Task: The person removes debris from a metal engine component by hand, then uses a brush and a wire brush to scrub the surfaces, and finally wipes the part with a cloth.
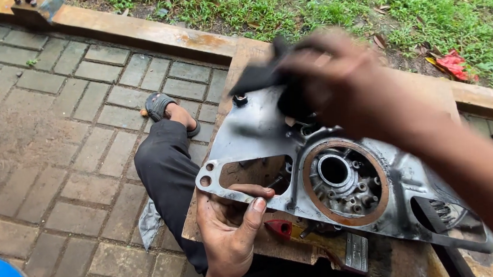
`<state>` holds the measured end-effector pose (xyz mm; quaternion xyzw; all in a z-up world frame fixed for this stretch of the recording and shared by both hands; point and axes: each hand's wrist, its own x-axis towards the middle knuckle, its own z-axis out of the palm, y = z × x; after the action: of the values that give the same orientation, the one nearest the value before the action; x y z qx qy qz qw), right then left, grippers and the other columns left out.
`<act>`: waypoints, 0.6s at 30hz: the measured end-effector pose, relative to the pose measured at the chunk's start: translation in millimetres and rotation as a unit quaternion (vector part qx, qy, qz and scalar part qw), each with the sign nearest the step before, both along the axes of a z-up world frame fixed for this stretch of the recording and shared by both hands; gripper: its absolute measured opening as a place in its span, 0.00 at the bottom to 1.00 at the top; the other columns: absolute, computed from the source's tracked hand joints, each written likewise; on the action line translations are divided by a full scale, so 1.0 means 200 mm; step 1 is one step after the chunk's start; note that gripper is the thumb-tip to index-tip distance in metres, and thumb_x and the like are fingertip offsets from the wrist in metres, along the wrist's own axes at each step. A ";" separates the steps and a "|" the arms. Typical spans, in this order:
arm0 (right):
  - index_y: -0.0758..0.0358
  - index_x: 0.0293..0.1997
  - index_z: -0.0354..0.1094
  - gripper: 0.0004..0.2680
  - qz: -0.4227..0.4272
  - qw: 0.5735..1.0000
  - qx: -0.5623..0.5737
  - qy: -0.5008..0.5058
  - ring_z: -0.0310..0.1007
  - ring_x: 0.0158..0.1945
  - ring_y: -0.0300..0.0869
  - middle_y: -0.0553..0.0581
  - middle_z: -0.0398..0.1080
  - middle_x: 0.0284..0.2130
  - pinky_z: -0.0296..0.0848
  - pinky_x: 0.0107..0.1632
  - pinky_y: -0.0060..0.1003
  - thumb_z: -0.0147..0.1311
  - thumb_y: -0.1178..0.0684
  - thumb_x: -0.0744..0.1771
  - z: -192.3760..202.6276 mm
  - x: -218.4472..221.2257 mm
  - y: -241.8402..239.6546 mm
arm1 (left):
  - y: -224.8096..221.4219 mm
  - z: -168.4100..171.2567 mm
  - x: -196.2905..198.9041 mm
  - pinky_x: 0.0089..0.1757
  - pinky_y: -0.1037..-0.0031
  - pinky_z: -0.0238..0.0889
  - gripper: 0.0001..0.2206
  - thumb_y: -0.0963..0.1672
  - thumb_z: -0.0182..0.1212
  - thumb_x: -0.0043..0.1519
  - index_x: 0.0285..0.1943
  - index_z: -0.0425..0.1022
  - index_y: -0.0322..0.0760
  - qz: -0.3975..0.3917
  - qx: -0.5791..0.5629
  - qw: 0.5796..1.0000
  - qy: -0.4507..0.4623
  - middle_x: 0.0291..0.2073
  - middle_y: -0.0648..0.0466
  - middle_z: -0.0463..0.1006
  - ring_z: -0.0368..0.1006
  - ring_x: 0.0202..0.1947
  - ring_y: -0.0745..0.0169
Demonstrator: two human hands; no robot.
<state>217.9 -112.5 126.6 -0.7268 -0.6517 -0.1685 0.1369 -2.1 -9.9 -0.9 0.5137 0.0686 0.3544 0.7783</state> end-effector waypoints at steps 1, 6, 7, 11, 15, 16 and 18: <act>0.60 0.55 0.69 0.12 0.047 0.989 -0.012 0.139 0.76 0.42 0.49 0.60 0.70 0.48 0.79 0.42 0.43 0.56 0.63 0.66 -0.07 -0.06 0.06 | 0.00 -0.01 0.00 0.46 0.69 0.77 0.29 0.40 0.63 0.60 0.69 0.54 0.28 0.013 0.010 1.000 0.005 0.33 0.44 0.83 0.82 0.37 0.58; 0.62 0.42 0.74 0.07 0.053 0.997 -0.018 0.051 0.75 0.41 0.53 0.63 0.78 0.42 0.81 0.41 0.45 0.57 0.65 0.63 -0.27 0.15 0.10 | -0.01 0.00 -0.01 0.45 0.67 0.78 0.26 0.40 0.63 0.60 0.66 0.57 0.26 0.018 0.008 1.000 0.010 0.33 0.42 0.84 0.83 0.36 0.55; 0.62 0.41 0.76 0.08 0.019 0.998 -0.034 0.049 0.74 0.40 0.55 0.63 0.78 0.42 0.78 0.40 0.49 0.55 0.65 0.62 -0.23 0.21 0.10 | -0.01 0.01 0.00 0.46 0.65 0.79 0.30 0.40 0.63 0.61 0.71 0.55 0.26 0.015 0.005 1.000 0.011 0.33 0.43 0.84 0.83 0.36 0.54; 0.66 0.38 0.76 0.07 -0.151 0.974 -0.145 0.087 0.75 0.30 0.47 0.58 0.77 0.32 0.85 0.37 0.40 0.50 0.66 0.68 -0.13 0.30 0.10 | -0.01 0.00 -0.01 0.48 0.61 0.80 0.27 0.40 0.63 0.60 0.67 0.59 0.25 0.008 -0.009 1.000 0.022 0.34 0.41 0.85 0.84 0.38 0.50; 0.64 0.31 0.72 0.10 -0.241 0.945 -0.193 0.111 0.68 0.26 0.41 0.55 0.71 0.25 0.77 0.32 0.38 0.45 0.62 0.71 -0.12 0.30 0.17 | -0.02 0.00 0.01 0.51 0.55 0.80 0.32 0.39 0.62 0.62 0.74 0.50 0.28 -0.009 -0.036 0.999 -0.012 0.37 0.38 0.83 0.84 0.43 0.41; 0.64 0.32 0.72 0.10 -0.234 0.945 -0.182 0.138 0.71 0.27 0.41 0.55 0.72 0.28 0.79 0.34 0.36 0.49 0.56 0.72 -0.12 0.28 0.19 | -0.02 0.00 0.01 0.52 0.52 0.80 0.33 0.38 0.62 0.62 0.75 0.47 0.30 -0.029 -0.065 0.997 -0.041 0.39 0.35 0.82 0.83 0.47 0.33; 0.64 0.32 0.73 0.09 -0.172 0.965 -0.146 0.131 0.72 0.26 0.43 0.58 0.74 0.31 0.77 0.31 0.37 0.46 0.60 0.70 -0.18 0.21 0.21 | -0.02 0.00 0.01 0.52 0.51 0.80 0.28 0.38 0.62 0.62 0.70 0.53 0.26 -0.025 -0.057 0.998 -0.029 0.38 0.36 0.83 0.84 0.45 0.34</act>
<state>259.6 -71.0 91.3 -0.8556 -0.5109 0.0043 0.0829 0.0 -13.2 -0.5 0.4596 0.0533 0.3451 0.8166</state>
